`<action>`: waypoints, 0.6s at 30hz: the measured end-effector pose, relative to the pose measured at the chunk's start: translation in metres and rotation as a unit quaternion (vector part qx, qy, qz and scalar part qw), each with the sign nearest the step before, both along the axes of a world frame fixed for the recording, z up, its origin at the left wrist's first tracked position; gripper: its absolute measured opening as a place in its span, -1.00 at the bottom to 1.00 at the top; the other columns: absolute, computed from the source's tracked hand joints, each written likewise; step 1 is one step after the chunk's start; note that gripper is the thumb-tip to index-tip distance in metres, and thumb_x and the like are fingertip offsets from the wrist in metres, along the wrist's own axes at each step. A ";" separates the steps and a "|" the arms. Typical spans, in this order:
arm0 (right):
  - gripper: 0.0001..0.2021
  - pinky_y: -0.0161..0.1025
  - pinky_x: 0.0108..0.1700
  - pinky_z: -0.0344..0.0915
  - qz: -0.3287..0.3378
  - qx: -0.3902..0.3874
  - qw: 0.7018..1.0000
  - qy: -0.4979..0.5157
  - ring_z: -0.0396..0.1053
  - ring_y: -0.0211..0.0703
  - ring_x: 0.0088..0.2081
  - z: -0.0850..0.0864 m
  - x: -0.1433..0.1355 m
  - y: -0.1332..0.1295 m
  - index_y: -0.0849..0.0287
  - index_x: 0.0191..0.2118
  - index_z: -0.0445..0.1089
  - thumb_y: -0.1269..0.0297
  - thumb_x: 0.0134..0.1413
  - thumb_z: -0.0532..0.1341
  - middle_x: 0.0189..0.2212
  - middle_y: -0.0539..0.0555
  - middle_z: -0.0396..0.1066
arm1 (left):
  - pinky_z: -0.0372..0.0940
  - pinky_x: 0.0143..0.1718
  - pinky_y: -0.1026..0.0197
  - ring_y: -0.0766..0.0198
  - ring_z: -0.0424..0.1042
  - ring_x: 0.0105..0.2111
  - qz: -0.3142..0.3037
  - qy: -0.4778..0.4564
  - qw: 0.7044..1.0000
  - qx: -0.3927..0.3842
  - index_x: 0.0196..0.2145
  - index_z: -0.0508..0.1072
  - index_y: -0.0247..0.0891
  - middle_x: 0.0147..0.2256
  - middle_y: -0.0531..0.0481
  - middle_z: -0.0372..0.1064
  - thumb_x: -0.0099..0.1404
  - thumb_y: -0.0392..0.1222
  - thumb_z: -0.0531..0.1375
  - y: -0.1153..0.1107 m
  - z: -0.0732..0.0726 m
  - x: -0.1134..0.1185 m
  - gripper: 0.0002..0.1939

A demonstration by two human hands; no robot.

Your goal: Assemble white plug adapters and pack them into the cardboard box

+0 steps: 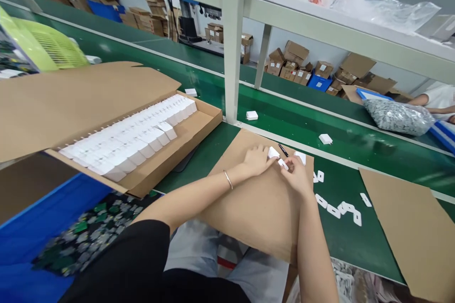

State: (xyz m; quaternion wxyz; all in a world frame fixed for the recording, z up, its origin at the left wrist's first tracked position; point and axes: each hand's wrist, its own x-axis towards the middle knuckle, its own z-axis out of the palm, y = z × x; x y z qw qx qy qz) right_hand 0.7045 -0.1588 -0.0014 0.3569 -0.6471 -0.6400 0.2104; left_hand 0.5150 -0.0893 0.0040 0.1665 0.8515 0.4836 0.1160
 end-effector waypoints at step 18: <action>-0.83 -0.22 -0.28 0.33 -0.075 0.035 0.989 0.121 0.38 -0.23 -0.35 -0.013 -0.010 0.006 0.09 -0.23 0.33 0.12 0.17 0.20 -0.10 0.04 0.36 | 0.00 0.30 -0.33 -0.36 -0.04 0.38 0.195 -0.072 0.977 0.039 0.37 0.04 -0.36 0.40 -0.46 0.00 0.26 0.00 0.26 0.189 -0.038 0.004 -0.15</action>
